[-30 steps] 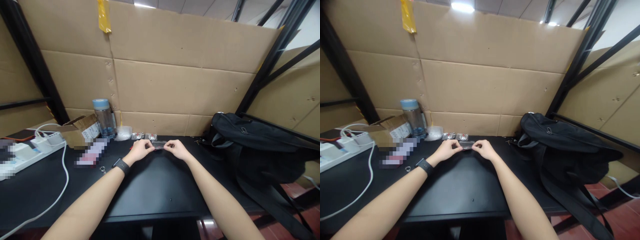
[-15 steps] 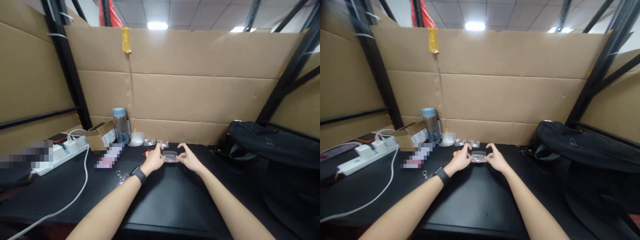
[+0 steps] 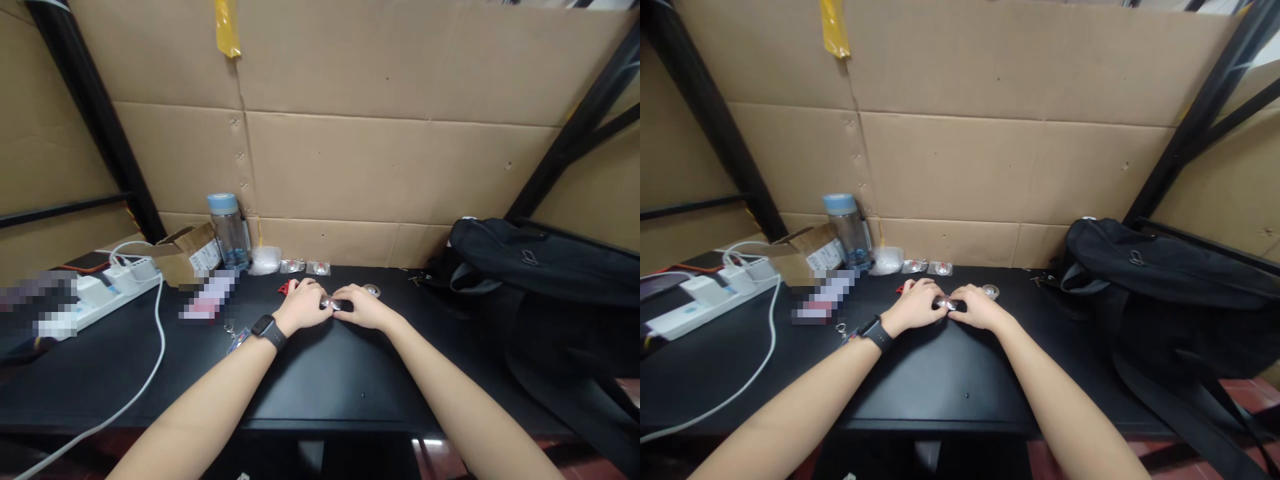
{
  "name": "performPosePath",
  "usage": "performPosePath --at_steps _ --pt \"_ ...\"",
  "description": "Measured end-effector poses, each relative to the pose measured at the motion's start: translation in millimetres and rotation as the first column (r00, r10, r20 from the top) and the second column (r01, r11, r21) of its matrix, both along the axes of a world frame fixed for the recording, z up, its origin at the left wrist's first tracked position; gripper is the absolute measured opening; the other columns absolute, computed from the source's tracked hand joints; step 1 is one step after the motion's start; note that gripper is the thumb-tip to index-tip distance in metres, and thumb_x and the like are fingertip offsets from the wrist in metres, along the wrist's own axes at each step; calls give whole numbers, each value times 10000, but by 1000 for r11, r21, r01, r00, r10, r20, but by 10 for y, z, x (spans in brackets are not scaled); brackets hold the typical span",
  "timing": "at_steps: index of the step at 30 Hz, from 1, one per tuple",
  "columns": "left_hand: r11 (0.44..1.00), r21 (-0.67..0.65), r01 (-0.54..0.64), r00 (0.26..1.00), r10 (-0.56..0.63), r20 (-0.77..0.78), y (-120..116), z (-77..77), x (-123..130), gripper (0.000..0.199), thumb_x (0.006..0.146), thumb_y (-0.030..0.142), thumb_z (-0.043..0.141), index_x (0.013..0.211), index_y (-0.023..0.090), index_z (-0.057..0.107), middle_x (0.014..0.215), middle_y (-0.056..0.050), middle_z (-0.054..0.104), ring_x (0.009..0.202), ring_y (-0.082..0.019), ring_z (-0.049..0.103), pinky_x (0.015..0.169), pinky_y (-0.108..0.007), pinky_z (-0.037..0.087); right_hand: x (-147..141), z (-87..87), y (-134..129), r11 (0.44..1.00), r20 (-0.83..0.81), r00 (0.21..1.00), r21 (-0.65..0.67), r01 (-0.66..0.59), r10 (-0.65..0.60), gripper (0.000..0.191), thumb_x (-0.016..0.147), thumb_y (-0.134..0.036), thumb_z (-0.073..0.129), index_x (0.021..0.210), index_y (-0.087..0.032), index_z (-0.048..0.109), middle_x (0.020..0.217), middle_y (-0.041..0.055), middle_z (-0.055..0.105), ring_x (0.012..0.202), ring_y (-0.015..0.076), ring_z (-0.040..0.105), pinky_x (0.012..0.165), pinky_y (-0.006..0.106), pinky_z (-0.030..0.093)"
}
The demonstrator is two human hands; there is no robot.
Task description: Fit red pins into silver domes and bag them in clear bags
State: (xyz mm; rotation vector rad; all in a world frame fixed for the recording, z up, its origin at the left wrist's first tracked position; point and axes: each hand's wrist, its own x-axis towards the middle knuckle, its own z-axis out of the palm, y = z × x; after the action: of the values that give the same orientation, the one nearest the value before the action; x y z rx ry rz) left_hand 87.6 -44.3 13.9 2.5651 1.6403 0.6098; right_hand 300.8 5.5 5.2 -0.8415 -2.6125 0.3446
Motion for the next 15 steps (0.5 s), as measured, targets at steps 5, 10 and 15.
performPosePath --at_steps 5,10,15 --pt "999 -2 33 999 -33 -34 9 -33 -22 235 842 219 559 1038 231 689 1104 -92 719 1151 -305 559 984 -479 296 6 20 6 1000 -75 997 -26 12 -14 276 930 -323 606 1169 -253 724 1146 60 745 1071 241 660 981 362 458" --pt "999 -24 -28 999 29 22 59 -28 -32 219 948 241 465 1014 255 673 955 -52 746 989 -250 647 942 -418 302 67 70 22 987 -176 978 -134 87 -110 291 973 -383 523 1044 -218 752 992 59 772 897 231 701 851 346 501" --pt "995 -86 -54 988 66 140 83 13 -21 199 974 341 473 993 266 657 909 -10 753 902 -229 681 921 -380 328 25 -14 71 910 -416 902 -409 -72 -116 318 900 -413 631 1115 -181 661 1009 75 758 898 220 709 784 319 527"
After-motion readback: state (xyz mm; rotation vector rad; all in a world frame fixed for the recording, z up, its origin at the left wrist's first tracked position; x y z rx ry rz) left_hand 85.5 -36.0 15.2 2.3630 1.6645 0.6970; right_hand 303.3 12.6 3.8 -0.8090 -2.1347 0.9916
